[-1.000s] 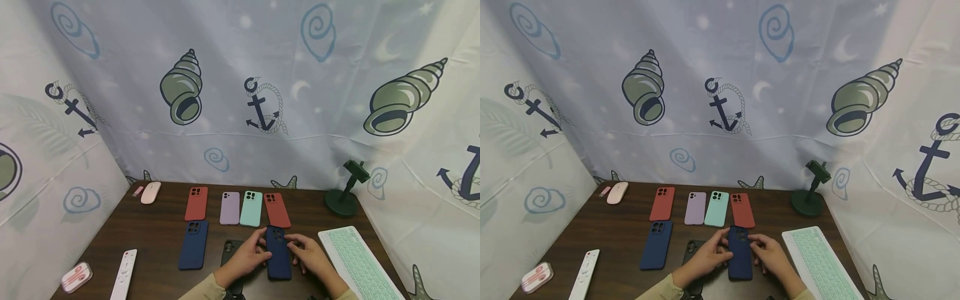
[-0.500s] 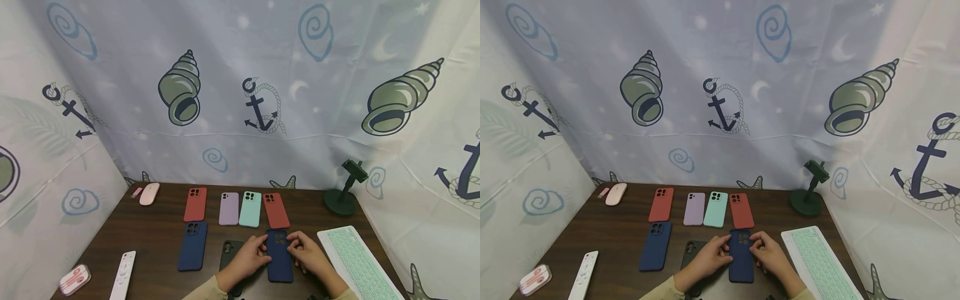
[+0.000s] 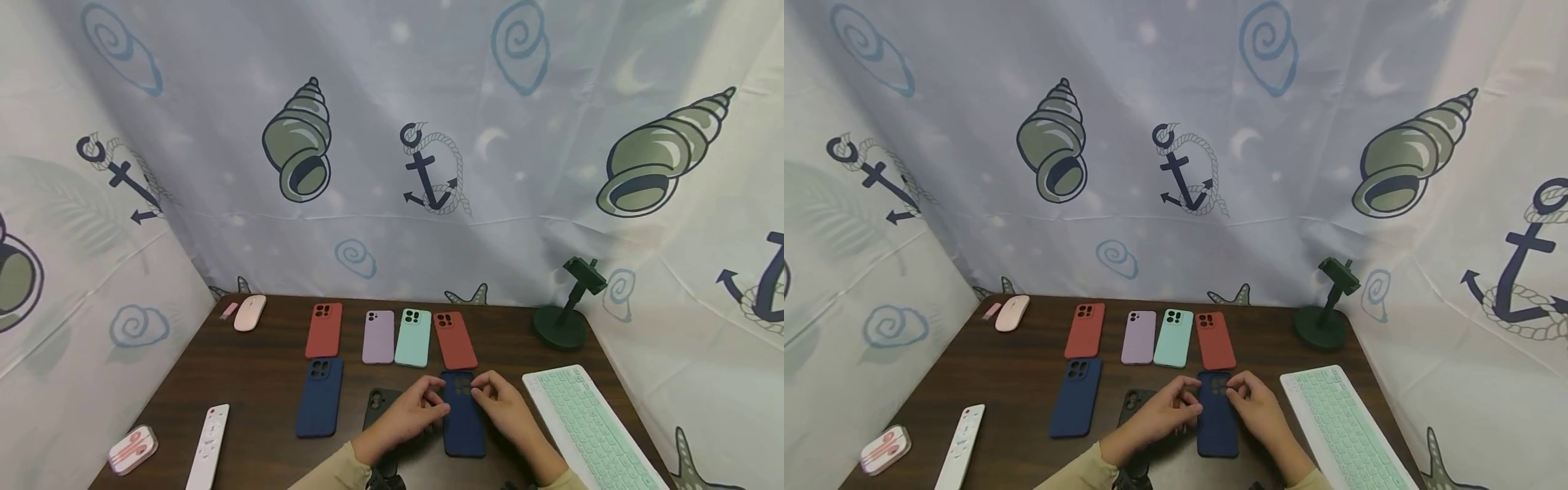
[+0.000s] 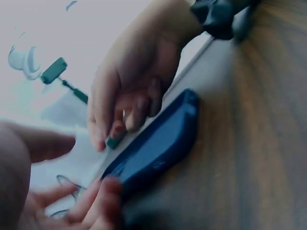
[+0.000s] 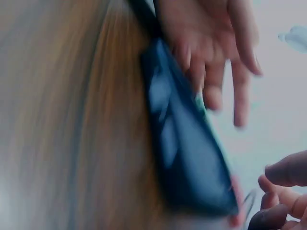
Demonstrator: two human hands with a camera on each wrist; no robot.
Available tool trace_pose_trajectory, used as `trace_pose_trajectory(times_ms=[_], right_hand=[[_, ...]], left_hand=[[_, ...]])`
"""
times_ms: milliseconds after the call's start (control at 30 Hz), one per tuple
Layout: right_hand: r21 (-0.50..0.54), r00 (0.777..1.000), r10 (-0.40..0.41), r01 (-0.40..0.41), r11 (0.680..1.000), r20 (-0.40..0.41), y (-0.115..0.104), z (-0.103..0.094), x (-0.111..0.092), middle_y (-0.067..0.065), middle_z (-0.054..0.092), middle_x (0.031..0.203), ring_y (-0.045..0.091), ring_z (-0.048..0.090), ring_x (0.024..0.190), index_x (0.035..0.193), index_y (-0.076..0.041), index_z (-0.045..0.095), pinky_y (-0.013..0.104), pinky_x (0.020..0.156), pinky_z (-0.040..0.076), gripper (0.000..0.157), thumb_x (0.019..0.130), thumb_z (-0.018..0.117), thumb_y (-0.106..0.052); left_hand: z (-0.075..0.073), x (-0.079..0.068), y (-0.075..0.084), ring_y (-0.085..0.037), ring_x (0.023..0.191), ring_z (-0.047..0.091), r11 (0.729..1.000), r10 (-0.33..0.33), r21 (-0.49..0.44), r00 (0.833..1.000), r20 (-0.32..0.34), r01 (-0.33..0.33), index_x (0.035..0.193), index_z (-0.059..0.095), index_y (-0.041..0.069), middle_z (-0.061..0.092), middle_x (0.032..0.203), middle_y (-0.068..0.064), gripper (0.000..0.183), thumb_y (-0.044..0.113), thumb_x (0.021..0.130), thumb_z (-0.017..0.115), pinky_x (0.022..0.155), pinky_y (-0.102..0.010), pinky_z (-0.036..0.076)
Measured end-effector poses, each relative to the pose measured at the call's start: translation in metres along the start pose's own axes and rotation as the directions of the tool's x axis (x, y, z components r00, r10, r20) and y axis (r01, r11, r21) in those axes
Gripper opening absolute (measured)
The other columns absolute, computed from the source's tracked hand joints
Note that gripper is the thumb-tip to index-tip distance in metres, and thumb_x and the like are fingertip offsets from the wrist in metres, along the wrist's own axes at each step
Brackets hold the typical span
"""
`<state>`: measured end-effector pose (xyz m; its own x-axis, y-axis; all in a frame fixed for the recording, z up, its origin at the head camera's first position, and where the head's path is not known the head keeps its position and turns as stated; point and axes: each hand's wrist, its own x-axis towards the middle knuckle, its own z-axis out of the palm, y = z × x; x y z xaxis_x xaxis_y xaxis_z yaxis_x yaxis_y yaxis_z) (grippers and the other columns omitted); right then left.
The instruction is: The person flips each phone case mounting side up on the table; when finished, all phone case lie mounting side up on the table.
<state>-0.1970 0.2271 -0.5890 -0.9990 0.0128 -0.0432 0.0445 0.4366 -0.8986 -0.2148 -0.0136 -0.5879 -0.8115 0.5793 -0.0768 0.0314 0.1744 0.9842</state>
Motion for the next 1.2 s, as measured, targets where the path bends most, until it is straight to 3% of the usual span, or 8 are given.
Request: trace_pose_trajectory(times_ms=[100,300,433,633,733,867,1000,1200], right_hand=[[-0.01,0.998,-0.059,0.059,0.998,-0.011,-0.019,0.009,-0.004,-0.001,0.056,0.076,0.01,0.05,0.06,0.105,-0.019,0.068,0.026,0.056,0.042,0.01,0.096,0.071,-0.024],[0.097,0.986,-0.117,0.106,0.99,0.122,-0.048,0.04,-0.008,0.0,0.055,0.073,0.01,0.05,0.05,0.109,-0.021,0.065,0.026,0.045,0.043,0.017,0.099,0.065,-0.035],[0.113,0.969,-0.125,0.103,0.988,0.213,-0.058,0.061,-0.007,0.003,0.056,0.072,0.012,0.051,0.046,0.112,-0.019,0.065,0.028,0.04,0.043,0.02,0.101,0.062,-0.035],[0.195,0.942,-0.124,0.064,0.979,0.311,-0.063,0.09,-0.002,0.016,0.063,0.079,0.02,0.059,0.046,0.117,-0.012,0.063,0.04,0.035,0.047,0.028,0.102,0.06,-0.035],[0.27,0.925,-0.175,0.083,0.959,0.338,-0.055,0.1,0.0,0.018,0.064,0.08,0.023,0.061,0.046,0.117,-0.007,0.062,0.044,0.033,0.046,0.031,0.102,0.061,-0.034],[0.288,0.911,-0.226,0.126,0.949,0.346,-0.041,0.106,0.001,0.019,0.064,0.077,0.024,0.063,0.046,0.111,-0.006,0.063,0.046,0.035,0.048,0.028,0.102,0.061,-0.033],[0.209,0.909,-0.239,0.175,0.962,0.341,-0.035,0.109,0.001,0.013,0.066,0.077,0.02,0.062,0.047,0.11,-0.011,0.064,0.042,0.039,0.052,0.022,0.103,0.061,-0.031],[0.135,0.911,-0.234,0.199,0.971,0.339,-0.037,0.109,0.001,0.009,0.068,0.079,0.019,0.062,0.049,0.109,-0.013,0.064,0.037,0.041,0.052,0.017,0.103,0.06,-0.028]], left_hand=[[-0.01,-0.003,0.009,-0.031,0.081,0.066,0.997,0.075,0.023,0.993,0.095,-0.078,0.134,0.057,0.006,0.068,0.102,-0.005,0.038,0.025,0.102,0.062,0.063,-0.036,0.056],[-0.05,-0.016,0.037,-0.01,0.066,0.052,0.94,0.167,0.272,0.973,0.16,-0.206,0.123,0.066,0.021,0.058,0.084,0.003,0.026,0.035,0.102,0.06,0.061,-0.025,0.046],[-0.085,-0.026,0.047,-0.005,0.066,0.051,0.871,0.127,0.453,0.978,0.163,-0.188,0.118,0.067,0.026,0.059,0.082,0.007,0.024,0.042,0.101,0.061,0.062,-0.023,0.045],[-0.124,-0.037,0.043,-0.007,0.07,0.058,0.8,0.0,0.596,0.994,0.113,-0.068,0.112,0.065,0.023,0.065,0.085,0.006,0.021,0.039,0.099,0.064,0.064,-0.028,0.049],[-0.134,-0.043,0.038,-0.012,0.062,0.056,0.792,-0.085,0.61,0.993,0.079,0.02,0.104,0.062,0.023,0.063,0.081,0.003,0.018,0.039,0.097,0.067,0.058,-0.031,0.047],[-0.139,-0.046,0.034,-0.019,0.057,0.062,0.806,-0.179,0.58,0.982,0.051,0.117,0.099,0.059,0.021,0.066,0.08,-0.005,0.022,0.04,0.094,0.071,0.055,-0.035,0.049],[-0.138,-0.045,0.033,-0.025,0.054,0.064,0.824,-0.183,0.551,0.982,0.046,0.128,0.108,0.059,0.016,0.067,0.081,-0.013,0.026,0.037,0.096,0.069,0.055,-0.038,0.052],[-0.133,-0.044,0.035,-0.027,0.053,0.065,0.82,-0.217,0.549,0.976,0.036,0.162,0.114,0.059,0.013,0.066,0.077,-0.013,0.03,0.031,0.094,0.073,0.052,-0.038,0.051]])
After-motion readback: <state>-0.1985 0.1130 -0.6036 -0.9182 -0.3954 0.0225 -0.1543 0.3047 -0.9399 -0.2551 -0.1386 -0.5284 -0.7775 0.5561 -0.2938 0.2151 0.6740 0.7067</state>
